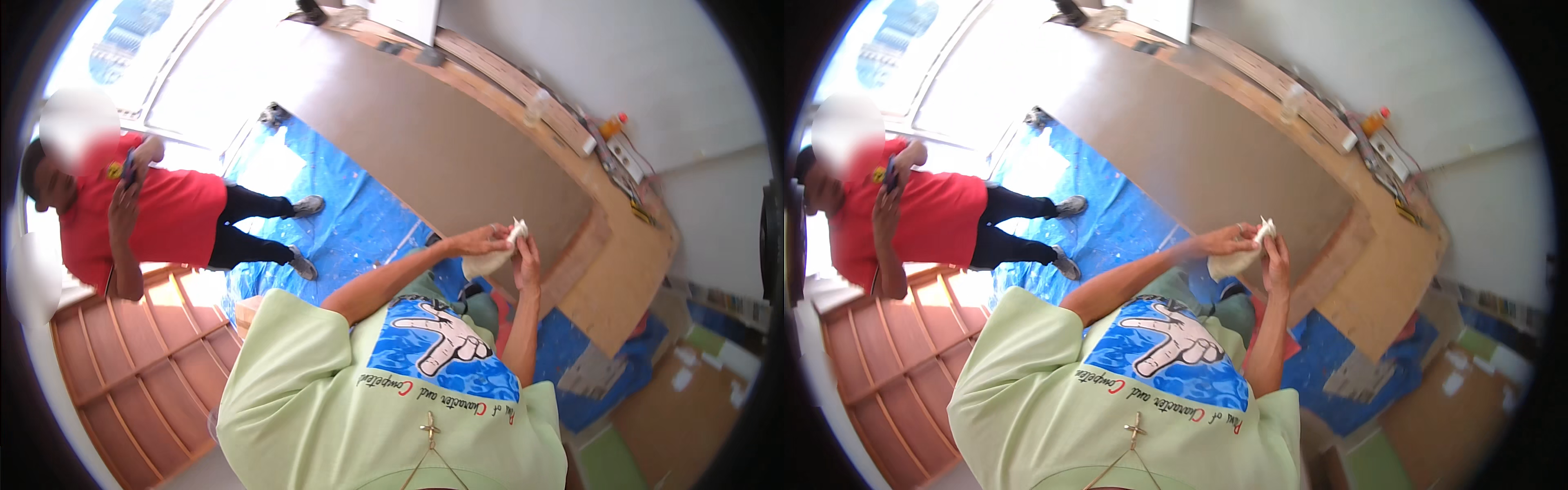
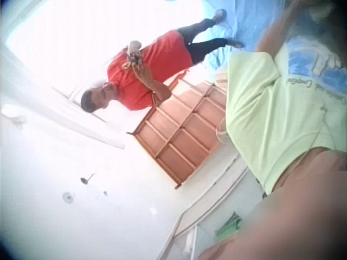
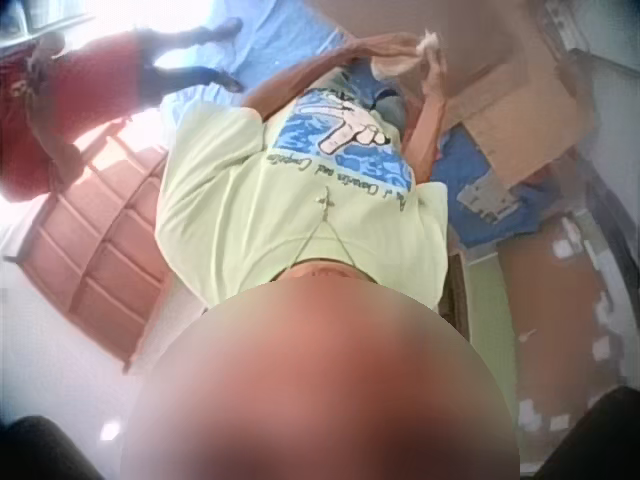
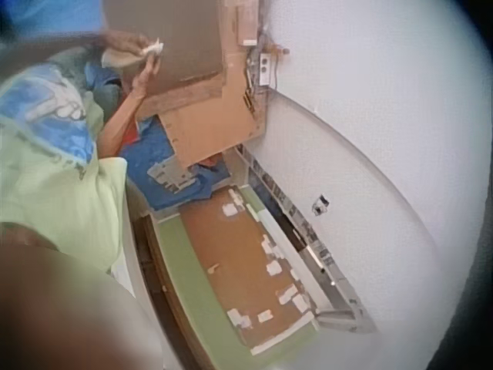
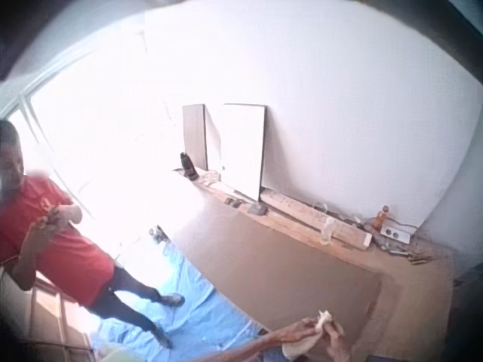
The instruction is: The person wipes a large flat board with a white cloth, then briefly pauses to converse with a coworker, and resumes wiping. The person also briefly uses a small scraper on the board surface before walking away.
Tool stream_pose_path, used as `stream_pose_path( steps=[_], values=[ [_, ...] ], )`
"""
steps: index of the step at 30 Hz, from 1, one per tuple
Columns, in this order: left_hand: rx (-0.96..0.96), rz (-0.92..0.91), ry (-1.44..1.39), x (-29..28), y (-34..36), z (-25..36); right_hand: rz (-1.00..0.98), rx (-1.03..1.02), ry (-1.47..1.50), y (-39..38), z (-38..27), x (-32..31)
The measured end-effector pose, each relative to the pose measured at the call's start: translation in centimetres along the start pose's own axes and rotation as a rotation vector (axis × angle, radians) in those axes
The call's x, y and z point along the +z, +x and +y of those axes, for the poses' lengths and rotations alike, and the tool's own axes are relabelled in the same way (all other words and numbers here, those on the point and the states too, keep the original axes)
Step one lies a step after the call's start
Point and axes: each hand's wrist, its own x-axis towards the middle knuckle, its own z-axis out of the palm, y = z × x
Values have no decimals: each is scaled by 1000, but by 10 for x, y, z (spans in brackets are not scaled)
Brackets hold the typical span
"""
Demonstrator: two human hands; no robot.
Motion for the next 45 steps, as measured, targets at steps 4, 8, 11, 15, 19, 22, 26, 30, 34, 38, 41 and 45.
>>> stream_pose_path(
  steps=[4,8,11,15,19,22,26,30,34,38,41,45],
  values=[
    [-107,165,-193,32,-44,-14,-81,96,-283,-5,10,3],
    [-161,159,-498,78,-78,-24,-208,140,-286,-23,20,0],
    [-174,290,-678,105,-96,-24,-293,195,-301,-30,22,14],
    [52,613,-546,90,-125,-22,-481,174,-368,-20,15,64],
    [-7,868,-616,53,-188,-28,-496,-84,-509,-2,3,141],
    [80,1020,-629,36,-232,-32,-560,-91,-520,-1,-19,223],
    [104,1160,-621,10,-270,-23,-988,-180,-336,-43,-46,382],
    [273,1255,-625,-12,-308,-2,-1207,-484,-421,-98,-62,494],
    [505,1252,-596,-40,-361,9,-1219,-614,-584,-114,-21,520],
    [654,1322,-544,-73,-414,3,-1236,-321,-882,-118,30,553],
    [610,1380,-537,-98,-442,-1,-1640,-247,-653,-148,26,609],
    [580,1414,-466,-122,-470,4,-1681,-742,-274,-184,-11,663]
  ],
)
